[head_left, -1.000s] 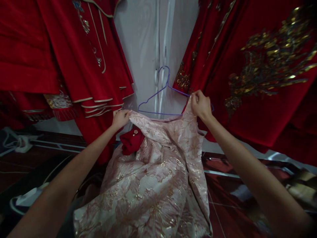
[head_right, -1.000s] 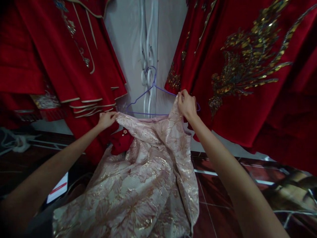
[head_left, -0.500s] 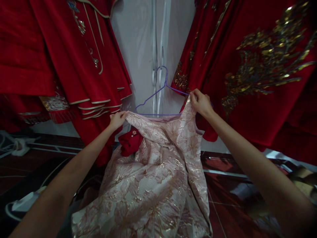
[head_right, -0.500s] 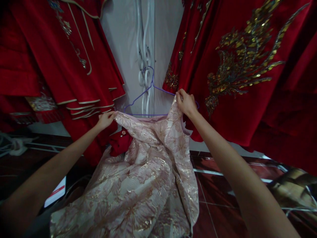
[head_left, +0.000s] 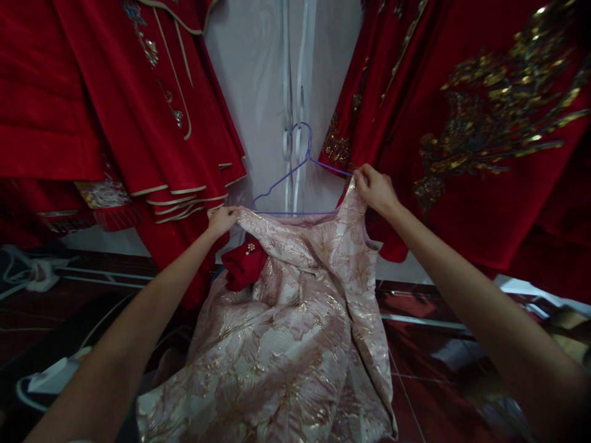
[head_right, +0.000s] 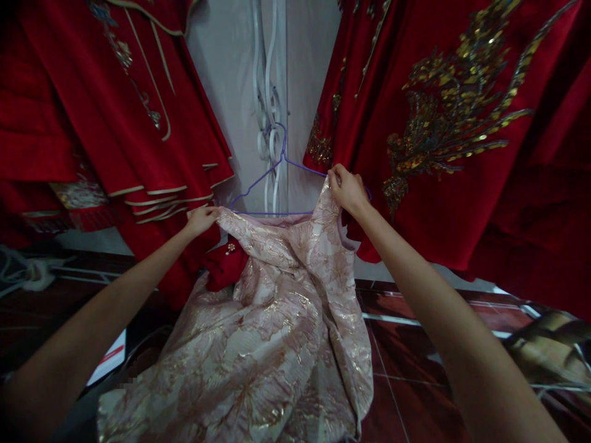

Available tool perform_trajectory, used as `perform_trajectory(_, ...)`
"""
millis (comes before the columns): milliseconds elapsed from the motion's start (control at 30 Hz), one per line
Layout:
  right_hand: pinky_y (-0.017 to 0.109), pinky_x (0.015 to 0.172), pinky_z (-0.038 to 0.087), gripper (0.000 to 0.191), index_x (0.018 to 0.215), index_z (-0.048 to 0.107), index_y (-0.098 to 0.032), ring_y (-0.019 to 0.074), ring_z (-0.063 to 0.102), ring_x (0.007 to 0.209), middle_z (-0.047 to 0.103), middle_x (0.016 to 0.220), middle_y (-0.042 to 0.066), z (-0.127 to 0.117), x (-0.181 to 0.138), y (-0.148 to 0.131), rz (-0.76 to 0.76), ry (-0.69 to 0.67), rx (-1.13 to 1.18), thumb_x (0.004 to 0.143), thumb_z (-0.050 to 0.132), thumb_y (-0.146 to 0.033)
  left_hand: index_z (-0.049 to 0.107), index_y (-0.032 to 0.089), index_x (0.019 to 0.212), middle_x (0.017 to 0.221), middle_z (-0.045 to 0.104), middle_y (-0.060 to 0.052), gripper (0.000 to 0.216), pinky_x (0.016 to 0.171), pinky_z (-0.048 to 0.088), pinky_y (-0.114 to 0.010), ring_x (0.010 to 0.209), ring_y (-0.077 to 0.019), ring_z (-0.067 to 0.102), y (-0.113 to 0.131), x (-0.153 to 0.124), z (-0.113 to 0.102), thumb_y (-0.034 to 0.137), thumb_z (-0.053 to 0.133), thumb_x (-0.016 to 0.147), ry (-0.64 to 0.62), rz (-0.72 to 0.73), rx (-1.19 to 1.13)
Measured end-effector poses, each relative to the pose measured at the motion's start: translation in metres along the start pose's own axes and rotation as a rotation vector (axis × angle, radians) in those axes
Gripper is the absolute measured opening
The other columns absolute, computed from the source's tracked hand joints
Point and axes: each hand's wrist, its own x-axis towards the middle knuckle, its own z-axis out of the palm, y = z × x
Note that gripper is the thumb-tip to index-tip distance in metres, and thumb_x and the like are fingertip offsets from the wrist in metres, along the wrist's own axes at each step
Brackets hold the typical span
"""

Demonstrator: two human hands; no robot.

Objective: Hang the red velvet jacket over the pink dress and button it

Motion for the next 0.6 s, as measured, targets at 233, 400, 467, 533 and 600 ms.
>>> perform_trajectory(233, 0.036, 0.07, 0.041, 0.054, 0.09, 0.057, -0.021, 0.023, 0.058, 0.068, 0.064, 0.077, 0.009, 0.002, 0.0, 0.002, 0.005, -0.052, 0.051, 0.086, 0.026, -0.065, 0.069, 0.015, 0.096, 0.094, 0.071, -0.006, 0.045, 0.08, 0.045, -0.027, 0.087, -0.0206, 0.062, 0.036, 0.017, -0.002, 0.046, 0.038, 0.086, 0.104, 0.269, -0.359)
perform_trajectory(400, 0.033, 0.065, 0.04, 0.053, 0.089, 0.057, -0.02, 0.0218, 0.057, 0.067, 0.063, 0.076, 0.008, 0.006, -0.002, 0.005, 0.016, -0.029, 0.091, 0.086, 0.027, -0.064, 0.069, 0.01, 0.089, 0.085, 0.069, -0.005, 0.05, 0.073, 0.046, -0.025, 0.081, -0.0182, 0.061, 0.086, 0.022, -0.009, 0.053, 0.042, 0.083, 0.104, 0.376, -0.604)
perform_trajectory(467, 0.032, 0.064, 0.04, 0.051, 0.088, 0.057, -0.02, 0.0214, 0.056, 0.067, 0.063, 0.075, 0.007, 0.008, -0.003, 0.006, 0.022, -0.021, 0.102, 0.086, 0.029, -0.062, 0.068, 0.01, 0.089, 0.083, 0.069, -0.005, 0.049, 0.07, 0.047, -0.026, 0.078, -0.0178, 0.061, 0.085, 0.021, -0.012, 0.055, 0.048, 0.079, 0.042, 0.374, -0.69)
perform_trajectory(533, 0.032, 0.063, 0.04, 0.049, 0.086, 0.057, -0.02, 0.0205, 0.056, 0.066, 0.063, 0.073, 0.006, 0.01, -0.004, 0.007, 0.032, -0.028, 0.122, 0.086, 0.031, -0.061, 0.066, 0.011, 0.091, 0.082, 0.069, -0.006, 0.047, 0.067, 0.048, -0.026, 0.073, -0.0171, 0.061, 0.072, 0.015, -0.01, 0.054, 0.055, 0.075, -0.008, 0.331, -0.776)
perform_trajectory(600, 0.031, 0.062, 0.04, 0.047, 0.085, 0.057, -0.02, 0.0198, 0.055, 0.065, 0.062, 0.073, 0.006, 0.012, -0.004, 0.008, 0.046, -0.024, 0.142, 0.086, 0.032, -0.06, 0.061, 0.013, 0.096, 0.076, 0.068, -0.005, 0.045, 0.062, 0.049, -0.027, 0.065, -0.0158, 0.062, 0.055, 0.004, -0.005, 0.051, 0.059, 0.073, -0.032, 0.236, -0.862)
